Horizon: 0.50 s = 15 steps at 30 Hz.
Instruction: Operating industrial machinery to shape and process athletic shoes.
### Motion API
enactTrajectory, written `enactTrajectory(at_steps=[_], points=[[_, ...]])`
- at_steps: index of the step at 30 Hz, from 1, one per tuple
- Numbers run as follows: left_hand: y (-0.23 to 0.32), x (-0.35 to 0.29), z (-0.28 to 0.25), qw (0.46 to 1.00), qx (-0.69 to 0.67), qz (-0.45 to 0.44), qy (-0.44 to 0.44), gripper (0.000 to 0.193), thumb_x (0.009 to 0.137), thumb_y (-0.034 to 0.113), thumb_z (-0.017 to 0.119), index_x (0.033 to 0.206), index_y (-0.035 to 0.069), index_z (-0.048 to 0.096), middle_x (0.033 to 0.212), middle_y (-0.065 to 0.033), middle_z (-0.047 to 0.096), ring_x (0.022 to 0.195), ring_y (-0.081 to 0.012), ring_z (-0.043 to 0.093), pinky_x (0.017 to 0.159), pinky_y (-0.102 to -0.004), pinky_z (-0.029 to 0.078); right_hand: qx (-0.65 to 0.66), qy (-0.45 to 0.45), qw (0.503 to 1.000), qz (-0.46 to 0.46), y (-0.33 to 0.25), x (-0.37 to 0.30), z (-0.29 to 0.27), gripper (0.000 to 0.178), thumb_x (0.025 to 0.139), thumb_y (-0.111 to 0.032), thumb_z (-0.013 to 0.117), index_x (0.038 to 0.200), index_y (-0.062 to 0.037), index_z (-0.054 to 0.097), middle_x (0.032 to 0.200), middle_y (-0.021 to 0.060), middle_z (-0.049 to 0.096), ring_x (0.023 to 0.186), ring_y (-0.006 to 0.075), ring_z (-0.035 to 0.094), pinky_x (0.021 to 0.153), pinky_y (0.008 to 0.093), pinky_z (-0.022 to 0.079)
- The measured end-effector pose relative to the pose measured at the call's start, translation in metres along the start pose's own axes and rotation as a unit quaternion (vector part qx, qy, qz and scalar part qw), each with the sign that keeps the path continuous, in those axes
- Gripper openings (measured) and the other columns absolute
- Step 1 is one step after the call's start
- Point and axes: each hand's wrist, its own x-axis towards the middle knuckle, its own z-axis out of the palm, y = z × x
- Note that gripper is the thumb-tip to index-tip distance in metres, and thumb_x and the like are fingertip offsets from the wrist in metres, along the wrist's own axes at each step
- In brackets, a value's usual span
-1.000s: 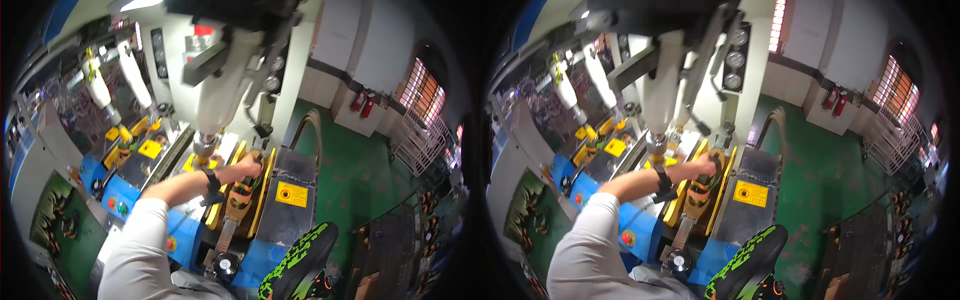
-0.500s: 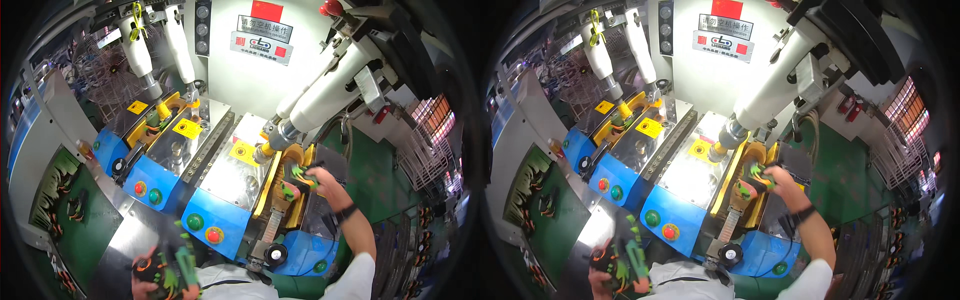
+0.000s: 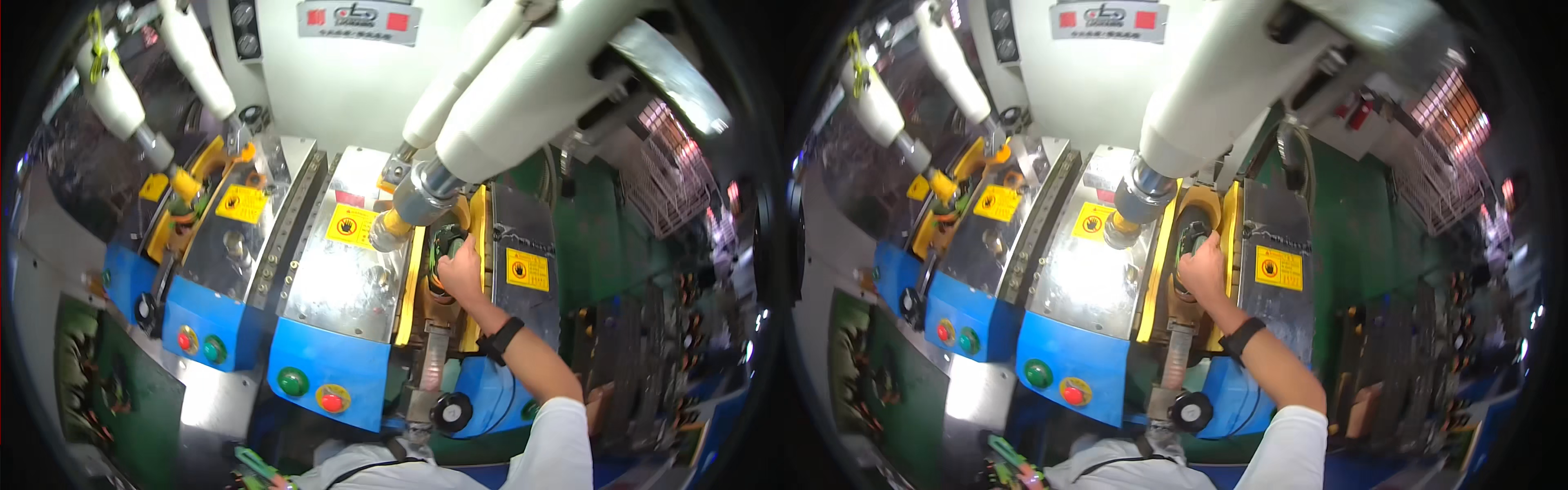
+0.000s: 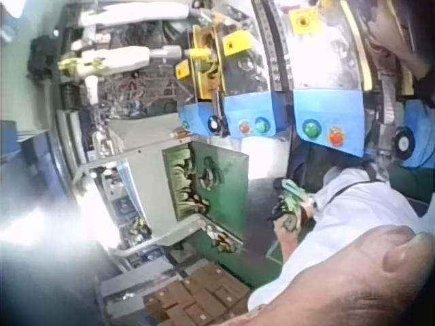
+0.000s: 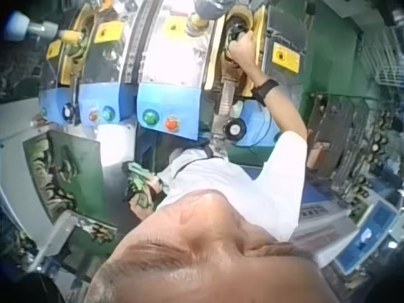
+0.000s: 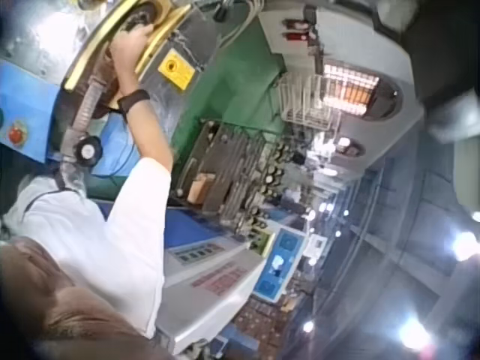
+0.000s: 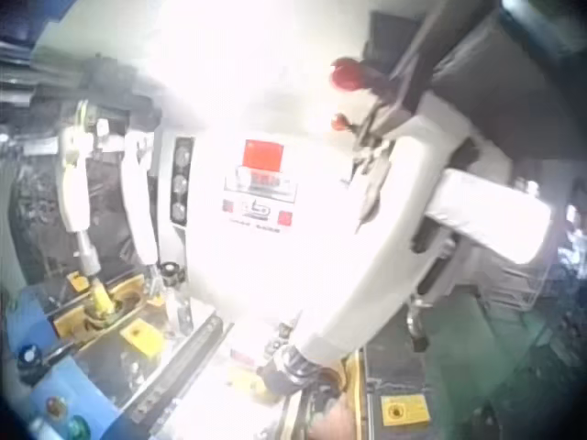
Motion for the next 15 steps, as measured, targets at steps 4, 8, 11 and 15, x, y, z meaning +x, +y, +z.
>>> enactTrajectory(at_steps=[4,8,11,15], points=[[0.007,0.032,0.002,0.349,0.673,-0.465,0.458,0.018,0.083,0.017,0.063,0.090,0.000,0.064,0.090,-0.0176,0.063,0.077,-0.0282,0.060,0.069,-0.0387,0.049,-0.056,0.005,0.998,0.008,0.027,0.008,0.004,0.053,0.073,-0.011,0.057,0.116,0.0114,0.039,0.090,0.0338,0.061,0.086,0.0506,0.060,0.079,0.0516,0.049],[0.012,0.088,-0.045,0.560,0.211,-0.072,0.798,0.064,0.059,-0.004,0.052,0.122,0.007,0.047,0.121,-0.0212,0.055,0.102,-0.0284,0.062,0.088,-0.0422,0.053,-0.073,-0.042,0.992,-0.090,-0.043,-0.061,-0.023,0.045,0.077,-0.012,0.063,0.118,0.0025,0.049,0.104,0.0255,0.062,0.098,0.0457,0.059,0.088,0.0444,0.048],[0.036,0.103,-0.040,0.517,0.181,-0.147,0.824,0.059,0.060,-0.007,0.050,0.119,0.000,0.049,0.115,-0.0157,0.057,0.103,-0.0313,0.060,0.088,-0.0419,0.053,-0.017,-0.169,0.968,-0.185,-0.122,-0.174,-0.079,0.053,0.080,-0.013,0.064,0.126,0.0031,0.046,0.118,0.0264,0.055,0.111,0.0412,0.055,0.094,0.0468,0.044],[0.053,0.073,-0.066,0.541,0.182,-0.125,0.811,0.060,0.060,-0.008,0.048,0.119,0.001,0.049,0.114,-0.0155,0.057,0.103,-0.0307,0.059,0.093,-0.0424,0.051,0.020,-0.262,0.932,-0.249,-0.194,-0.255,0.006,0.062,0.081,-0.020,0.068,0.131,0.0054,0.041,0.137,0.0308,0.040,0.127,0.0467,0.040,0.103,0.0504,0.035]])
